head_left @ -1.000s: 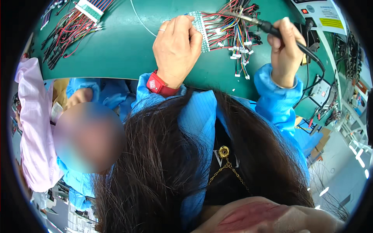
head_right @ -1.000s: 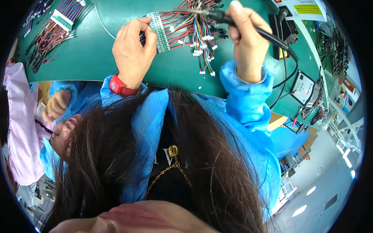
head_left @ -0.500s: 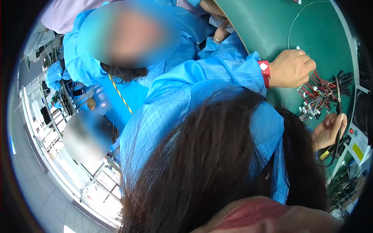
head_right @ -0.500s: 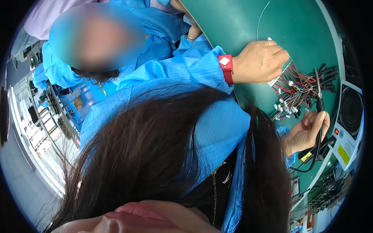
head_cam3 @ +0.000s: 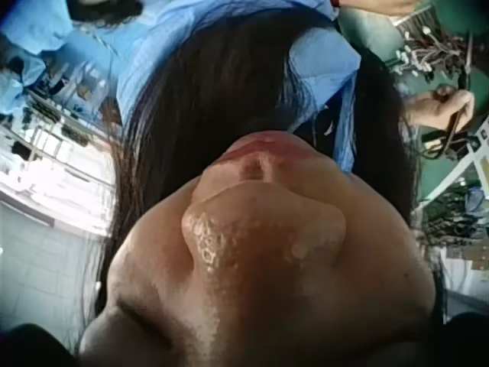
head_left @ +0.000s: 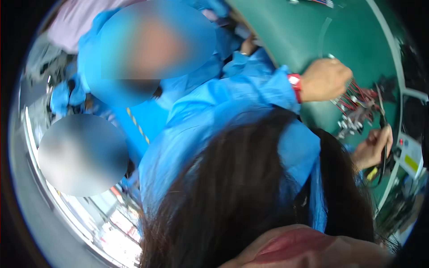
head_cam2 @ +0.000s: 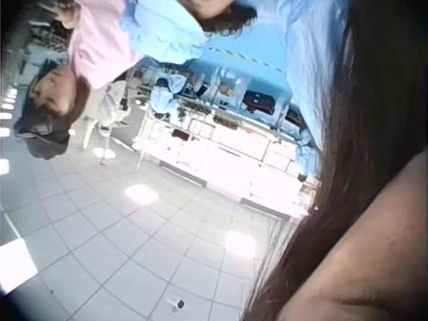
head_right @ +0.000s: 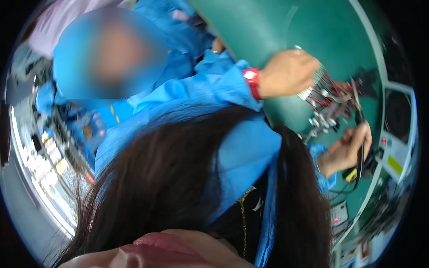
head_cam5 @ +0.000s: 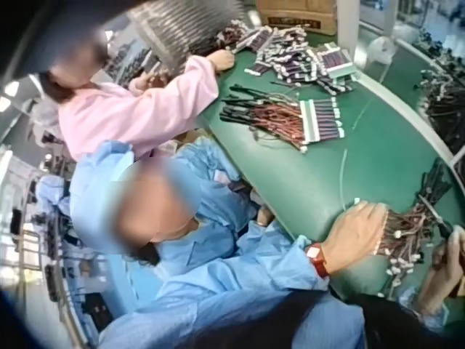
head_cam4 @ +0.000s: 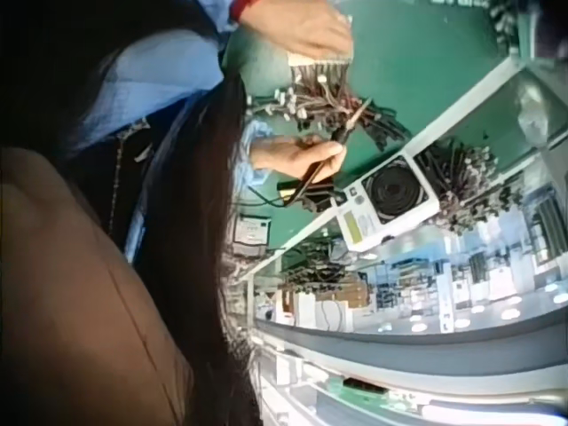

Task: Soldering wires onto an electronic circuit board assembly at a manual workstation.

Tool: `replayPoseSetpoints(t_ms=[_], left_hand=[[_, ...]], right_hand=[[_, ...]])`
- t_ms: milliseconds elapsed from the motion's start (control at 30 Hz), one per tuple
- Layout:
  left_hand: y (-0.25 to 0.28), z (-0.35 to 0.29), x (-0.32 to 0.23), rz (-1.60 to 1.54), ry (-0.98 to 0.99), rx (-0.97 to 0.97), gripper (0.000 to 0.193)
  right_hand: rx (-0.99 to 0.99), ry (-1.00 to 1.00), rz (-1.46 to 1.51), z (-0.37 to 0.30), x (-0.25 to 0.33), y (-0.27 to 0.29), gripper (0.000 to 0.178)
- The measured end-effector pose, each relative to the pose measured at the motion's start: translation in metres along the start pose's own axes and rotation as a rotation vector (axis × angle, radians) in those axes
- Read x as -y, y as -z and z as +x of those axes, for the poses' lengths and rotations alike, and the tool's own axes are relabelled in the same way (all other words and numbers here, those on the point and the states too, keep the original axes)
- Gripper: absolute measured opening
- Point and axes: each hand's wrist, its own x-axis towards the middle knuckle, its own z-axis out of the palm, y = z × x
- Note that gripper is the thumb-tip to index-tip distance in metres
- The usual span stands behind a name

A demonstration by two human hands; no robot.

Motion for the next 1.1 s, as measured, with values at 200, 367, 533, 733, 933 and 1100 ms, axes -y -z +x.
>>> replayPoseSetpoints(t_ms=[200, 367, 533, 733, 933, 1100], left_hand=[[0.026, -0.01, 0.008, 0.147, 0.151, 0.09, 0.011], [0.013, -0.002, 0.004, 0.052, 0.128, 0.143, 0.008], [0.013, 0.001, 0.0, 0.045, 0.141, 0.15, 0.009], [0.015, 0.001, 0.003, 0.044, 0.126, 0.14, 0.01], [0.014, 0.001, 0.005, 0.03, 0.133, 0.136, 0.014], [0.015, -0.001, 0.006, 0.036, 0.121, 0.116, 0.021]], right_hand=[[-0.006, 0.1, 0.033, 0.003, -0.007, -0.034, 0.012], [0.044, 0.035, -0.066, -0.008, 0.008, -0.023, 0.012], [0.107, 0.065, -0.171, -0.011, 0.003, -0.031, 0.011], [0.145, 0.063, -0.176, -0.011, -0.008, -0.039, 0.013], [0.183, 0.069, -0.272, -0.011, -0.01, -0.044, 0.013], [0.2, 0.098, -0.293, -0.012, -0.013, -0.047, 0.012]])
